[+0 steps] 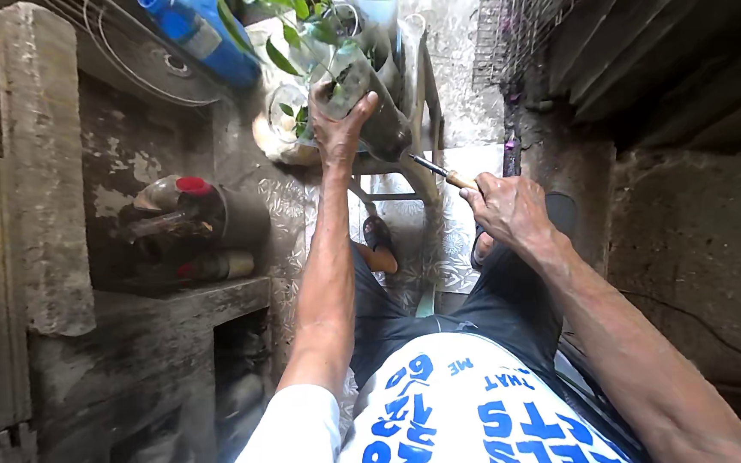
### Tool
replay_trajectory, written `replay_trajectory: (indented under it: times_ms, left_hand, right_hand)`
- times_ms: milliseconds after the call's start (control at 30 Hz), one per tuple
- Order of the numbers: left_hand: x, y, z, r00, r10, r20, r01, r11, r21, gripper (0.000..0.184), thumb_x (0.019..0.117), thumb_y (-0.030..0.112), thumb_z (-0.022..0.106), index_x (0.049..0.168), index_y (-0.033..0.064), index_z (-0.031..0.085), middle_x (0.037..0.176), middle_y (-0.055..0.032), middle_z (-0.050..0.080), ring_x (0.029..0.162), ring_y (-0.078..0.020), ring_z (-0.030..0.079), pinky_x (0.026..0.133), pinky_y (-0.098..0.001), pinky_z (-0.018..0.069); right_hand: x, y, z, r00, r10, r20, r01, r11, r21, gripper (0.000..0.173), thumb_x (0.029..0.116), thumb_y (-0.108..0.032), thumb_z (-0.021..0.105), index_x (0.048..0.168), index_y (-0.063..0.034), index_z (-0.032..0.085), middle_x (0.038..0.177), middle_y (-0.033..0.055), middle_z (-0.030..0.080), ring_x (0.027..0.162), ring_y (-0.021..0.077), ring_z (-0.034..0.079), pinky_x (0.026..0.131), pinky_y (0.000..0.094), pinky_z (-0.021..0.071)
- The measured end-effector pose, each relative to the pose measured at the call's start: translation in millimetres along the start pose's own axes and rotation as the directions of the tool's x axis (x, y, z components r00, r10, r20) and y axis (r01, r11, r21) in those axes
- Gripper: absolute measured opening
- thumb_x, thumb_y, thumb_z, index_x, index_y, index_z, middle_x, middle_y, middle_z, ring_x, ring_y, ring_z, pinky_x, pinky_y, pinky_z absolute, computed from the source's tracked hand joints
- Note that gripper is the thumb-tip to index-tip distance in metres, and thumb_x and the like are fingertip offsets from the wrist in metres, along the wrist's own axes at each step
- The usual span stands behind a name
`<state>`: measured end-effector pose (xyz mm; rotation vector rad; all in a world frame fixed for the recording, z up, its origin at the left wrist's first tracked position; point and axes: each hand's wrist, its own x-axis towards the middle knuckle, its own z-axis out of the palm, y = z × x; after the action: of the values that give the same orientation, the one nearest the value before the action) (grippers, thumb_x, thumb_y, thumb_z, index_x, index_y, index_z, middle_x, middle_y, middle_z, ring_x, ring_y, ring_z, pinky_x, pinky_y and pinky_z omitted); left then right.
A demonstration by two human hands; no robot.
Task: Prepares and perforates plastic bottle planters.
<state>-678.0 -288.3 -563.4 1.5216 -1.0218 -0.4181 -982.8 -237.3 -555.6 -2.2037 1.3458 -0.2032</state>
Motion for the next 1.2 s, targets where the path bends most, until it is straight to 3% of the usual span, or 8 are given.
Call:
replay_trajectory:
  times_ms: [100,267,433,533,733,1067,1200]
  left_hand:
    - [-1,4,1,0.999,-0.043,-0.006,0.043,0.999,0.014,0.087,0.0683,0.029,0.093,0.136,-0.0032,0.050,0.129,-0.0167,0.062,0.121,-0.0188,0.062,0.105,-0.0333,0.0521]
    - [3,-2,2,0.999,-0.041,-0.006,0.041,0.999,0.016,0.096,0.0640,0.035,0.094,0.138,-0.0032,0.048,0.130,-0.0164,0.063,0.121,-0.0190,0.062,0.105,-0.0342,0.0526]
    - [5,-5,6,0.998,-0.018,-0.055,0.017,1.000,-0.008,0.091,0.0598,0.032,0.095,0.132,-0.0036,0.052,0.125,-0.0174,0.064,0.117,-0.0195,0.063,0.103,-0.0334,0.0530]
    - [5,0,5,0.997,-0.059,-0.042,0.062,0.996,0.067,0.095,0.0593,0.037,0.095,0.135,-0.0011,0.053,0.129,-0.0161,0.064,0.121,-0.0195,0.062,0.106,-0.0344,0.0508]
    - [3,3,2,0.996,-0.093,-0.005,0.093,0.995,0.020,0.090,0.0613,0.037,0.095,0.133,-0.0001,0.056,0.126,-0.0142,0.067,0.120,-0.0179,0.064,0.106,-0.0348,0.0515]
    - [3,7,0,0.985,-0.175,-0.001,0.174,0.980,0.098,0.098,0.0619,0.042,0.094,0.140,0.0013,0.051,0.133,-0.0146,0.064,0.126,-0.0190,0.061,0.110,-0.0373,0.0484]
    - [1,9,-1,0.990,-0.144,0.007,0.141,0.977,0.157,0.097,0.0636,0.046,0.093,0.140,0.0009,0.053,0.132,-0.0160,0.065,0.125,-0.0225,0.062,0.109,-0.0409,0.0486]
  right_hand:
    - [-11,-1,13,0.999,-0.022,-0.039,0.022,1.000,0.016,0.044,0.1075,-0.041,0.046,0.087,-0.0046,0.061,0.067,0.0170,0.058,0.065,0.0409,0.063,0.053,0.0566,0.0432]
    - [-14,-8,22,1.000,0.007,-0.004,-0.007,1.000,0.011,0.048,0.1081,-0.045,0.042,0.091,-0.0042,0.062,0.069,0.0189,0.060,0.068,0.0427,0.065,0.055,0.0582,0.0451]
    - [-14,-17,29,0.999,0.027,0.018,-0.027,1.000,-0.016,0.051,0.1085,-0.046,0.041,0.092,-0.0027,0.061,0.070,0.0195,0.061,0.068,0.0430,0.066,0.057,0.0593,0.0457]
    - [-15,-20,36,0.999,0.034,0.025,-0.033,0.999,-0.032,0.054,0.1088,-0.047,0.037,0.089,-0.0031,0.060,0.068,0.0180,0.060,0.068,0.0416,0.065,0.058,0.0584,0.0455]
    - [-26,-29,45,0.998,0.067,0.016,-0.068,0.997,0.045,0.055,0.1094,-0.051,0.036,0.087,-0.0056,0.058,0.062,0.0148,0.053,0.057,0.0373,0.058,0.052,0.0553,0.0428]
    - [-20,-32,58,0.995,0.103,0.000,-0.103,0.994,0.023,0.057,0.1093,-0.051,0.033,0.093,-0.0038,0.062,0.067,0.0169,0.058,0.064,0.0393,0.063,0.057,0.0585,0.0457]
    - [-16,-33,62,0.995,0.102,-0.001,-0.102,0.995,0.020,0.056,0.1094,-0.049,0.036,0.096,-0.0018,0.063,0.071,0.0188,0.061,0.069,0.0418,0.065,0.062,0.0611,0.0472]
